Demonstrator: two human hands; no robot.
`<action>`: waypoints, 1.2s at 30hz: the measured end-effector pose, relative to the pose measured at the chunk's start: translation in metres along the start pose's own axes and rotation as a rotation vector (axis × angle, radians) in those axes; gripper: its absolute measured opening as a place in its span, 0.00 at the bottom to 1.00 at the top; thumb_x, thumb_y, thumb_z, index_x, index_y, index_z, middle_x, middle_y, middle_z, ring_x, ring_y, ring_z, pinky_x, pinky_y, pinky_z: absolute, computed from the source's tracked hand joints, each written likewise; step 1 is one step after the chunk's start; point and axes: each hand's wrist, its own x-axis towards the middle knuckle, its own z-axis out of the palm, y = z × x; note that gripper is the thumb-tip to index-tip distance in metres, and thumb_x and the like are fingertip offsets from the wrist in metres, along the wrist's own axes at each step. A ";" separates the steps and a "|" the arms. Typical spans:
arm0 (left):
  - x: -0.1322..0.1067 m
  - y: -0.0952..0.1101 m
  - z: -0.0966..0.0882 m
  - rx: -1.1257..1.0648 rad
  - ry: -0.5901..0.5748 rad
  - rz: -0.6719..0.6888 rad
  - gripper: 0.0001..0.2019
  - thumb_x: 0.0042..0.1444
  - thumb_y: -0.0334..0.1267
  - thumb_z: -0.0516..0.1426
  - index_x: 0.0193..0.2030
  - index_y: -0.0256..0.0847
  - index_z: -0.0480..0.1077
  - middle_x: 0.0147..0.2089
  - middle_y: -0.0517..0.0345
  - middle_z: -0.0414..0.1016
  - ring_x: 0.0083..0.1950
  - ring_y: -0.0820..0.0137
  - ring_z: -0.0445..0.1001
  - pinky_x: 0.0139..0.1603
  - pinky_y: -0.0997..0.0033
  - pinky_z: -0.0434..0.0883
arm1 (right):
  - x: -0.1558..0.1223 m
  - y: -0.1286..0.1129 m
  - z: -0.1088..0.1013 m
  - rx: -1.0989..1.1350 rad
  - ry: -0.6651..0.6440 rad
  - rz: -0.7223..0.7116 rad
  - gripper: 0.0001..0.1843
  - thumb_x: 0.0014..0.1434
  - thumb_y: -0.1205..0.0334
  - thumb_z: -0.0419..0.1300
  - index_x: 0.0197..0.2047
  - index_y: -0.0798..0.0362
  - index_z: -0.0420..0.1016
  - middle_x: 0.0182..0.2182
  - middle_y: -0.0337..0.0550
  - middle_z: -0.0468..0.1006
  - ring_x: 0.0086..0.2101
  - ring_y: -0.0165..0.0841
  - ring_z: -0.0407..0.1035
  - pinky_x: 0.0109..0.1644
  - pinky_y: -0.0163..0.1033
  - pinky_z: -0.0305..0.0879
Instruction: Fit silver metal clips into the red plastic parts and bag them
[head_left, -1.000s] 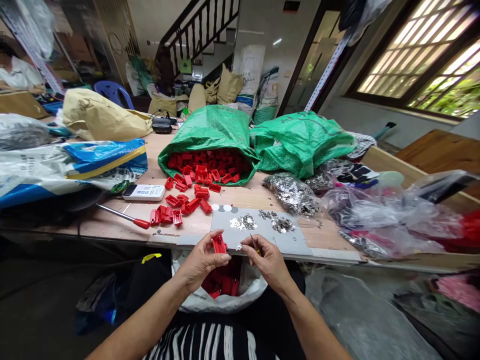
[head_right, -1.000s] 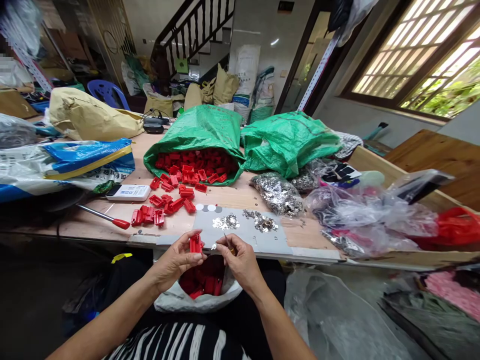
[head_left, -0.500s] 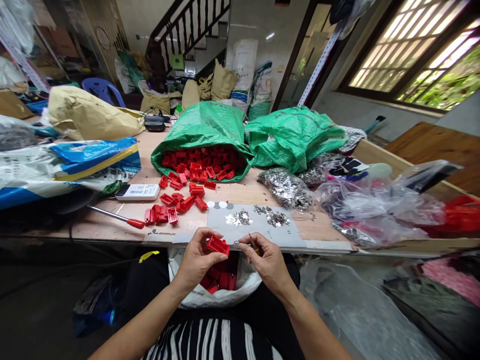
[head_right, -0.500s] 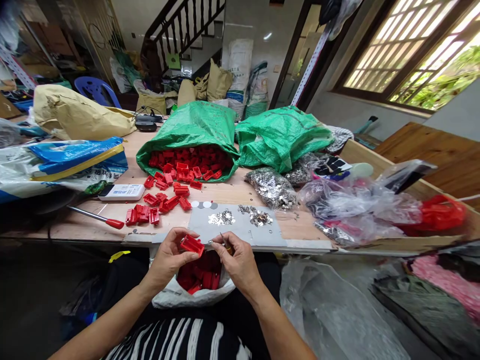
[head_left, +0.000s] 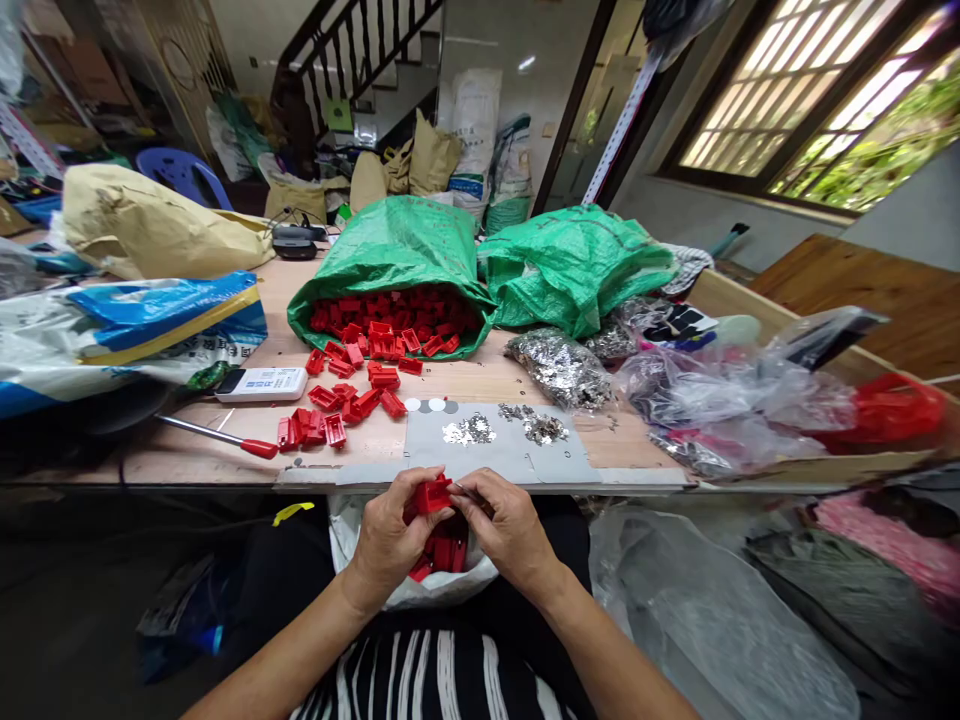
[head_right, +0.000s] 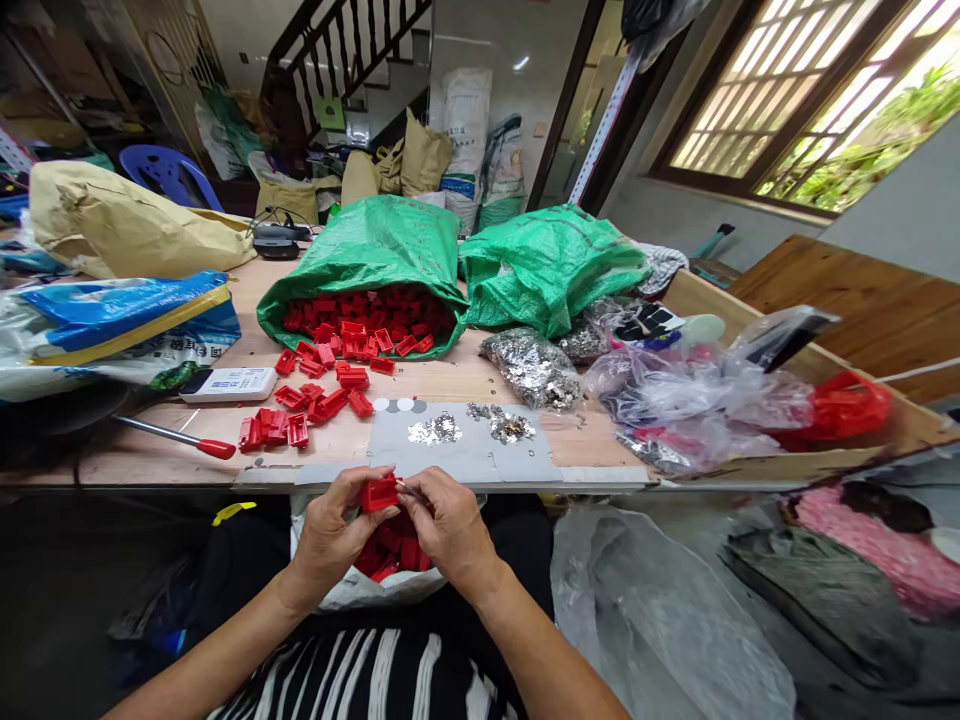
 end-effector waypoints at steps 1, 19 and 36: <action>0.000 -0.001 0.000 0.001 0.004 -0.001 0.18 0.51 0.35 0.63 0.50 0.50 0.71 0.50 0.56 0.77 0.49 0.63 0.77 0.51 0.66 0.71 | 0.000 0.000 0.000 -0.004 -0.010 -0.007 0.06 0.62 0.66 0.54 0.36 0.51 0.72 0.30 0.42 0.73 0.31 0.33 0.69 0.37 0.37 0.64; 0.001 0.003 0.000 -0.038 0.034 0.000 0.18 0.47 0.33 0.65 0.46 0.49 0.73 0.49 0.56 0.79 0.50 0.61 0.77 0.53 0.63 0.71 | 0.002 0.012 -0.011 0.256 -0.046 0.232 0.10 0.61 0.55 0.57 0.37 0.52 0.73 0.30 0.38 0.71 0.30 0.29 0.64 0.35 0.33 0.61; -0.006 -0.008 0.016 -0.008 -0.058 0.029 0.17 0.49 0.31 0.63 0.46 0.51 0.74 0.46 0.57 0.80 0.48 0.62 0.77 0.52 0.64 0.70 | -0.003 0.034 0.004 0.670 -0.228 0.450 0.23 0.50 0.44 0.65 0.33 0.51 0.58 0.24 0.30 0.62 0.22 0.23 0.54 0.25 0.29 0.52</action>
